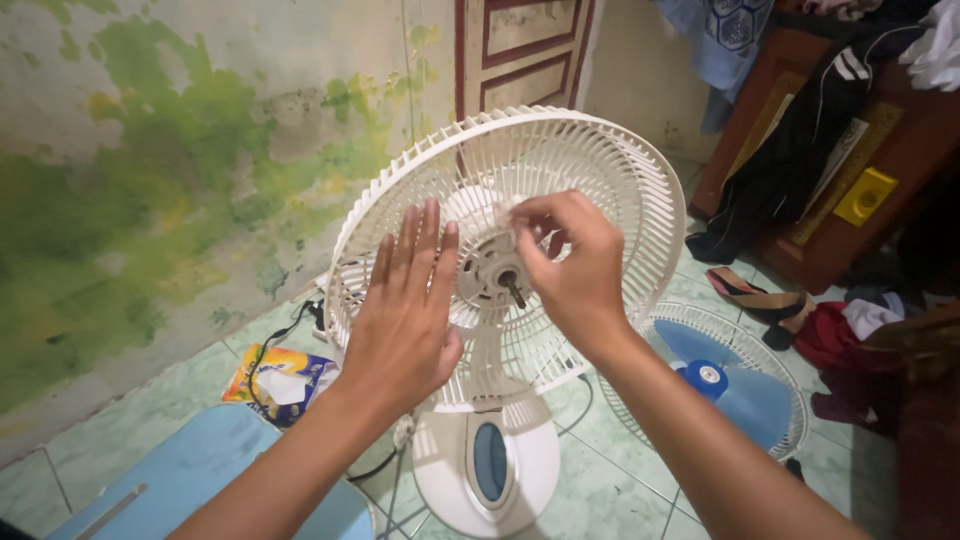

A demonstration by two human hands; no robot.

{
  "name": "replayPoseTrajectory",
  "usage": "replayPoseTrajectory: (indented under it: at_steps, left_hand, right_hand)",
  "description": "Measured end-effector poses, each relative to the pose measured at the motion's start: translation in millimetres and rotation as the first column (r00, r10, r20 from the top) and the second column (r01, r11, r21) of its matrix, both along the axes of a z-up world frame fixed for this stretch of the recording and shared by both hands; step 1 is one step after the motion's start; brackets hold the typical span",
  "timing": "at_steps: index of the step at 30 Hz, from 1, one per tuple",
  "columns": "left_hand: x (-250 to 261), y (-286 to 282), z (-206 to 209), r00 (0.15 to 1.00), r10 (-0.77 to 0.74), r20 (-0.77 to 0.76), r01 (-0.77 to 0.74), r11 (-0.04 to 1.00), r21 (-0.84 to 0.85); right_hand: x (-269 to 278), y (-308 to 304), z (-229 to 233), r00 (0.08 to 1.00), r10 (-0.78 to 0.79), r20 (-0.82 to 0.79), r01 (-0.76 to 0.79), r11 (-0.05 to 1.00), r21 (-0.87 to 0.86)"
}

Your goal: The person uses a screwdriver to tighten a screw on the back of a white pedestal fan. They then attach the front fan cage, align it, and secure it by hand. Finally, they place a small white plastic cap over the central hub to complete the assembly.

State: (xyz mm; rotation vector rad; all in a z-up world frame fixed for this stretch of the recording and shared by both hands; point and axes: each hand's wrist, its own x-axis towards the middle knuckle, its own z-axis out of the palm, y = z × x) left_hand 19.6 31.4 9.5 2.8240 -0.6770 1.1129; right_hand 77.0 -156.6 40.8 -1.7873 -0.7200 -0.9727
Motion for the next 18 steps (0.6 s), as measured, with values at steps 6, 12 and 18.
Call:
replayPoseTrajectory:
  at_steps: [6,12,18]
  left_hand:
    - [-4,5,-2,0.999,-0.043,-0.010,0.043,0.999,-0.009]
    - [-13,10,-4,0.995,-0.099,0.004,0.098,0.981,-0.169]
    - [-21,16,-1,0.995,-0.095,-0.028,0.089,0.982,-0.166]
  right_hand:
    - [6,8,12,0.993,-0.068,0.095,0.059,0.994,0.092]
    - [13,25,20,0.999,-0.020,0.051,0.016,0.996,0.086]
    - [6,26,19,0.998,-0.016,0.064,0.010,0.996,0.087]
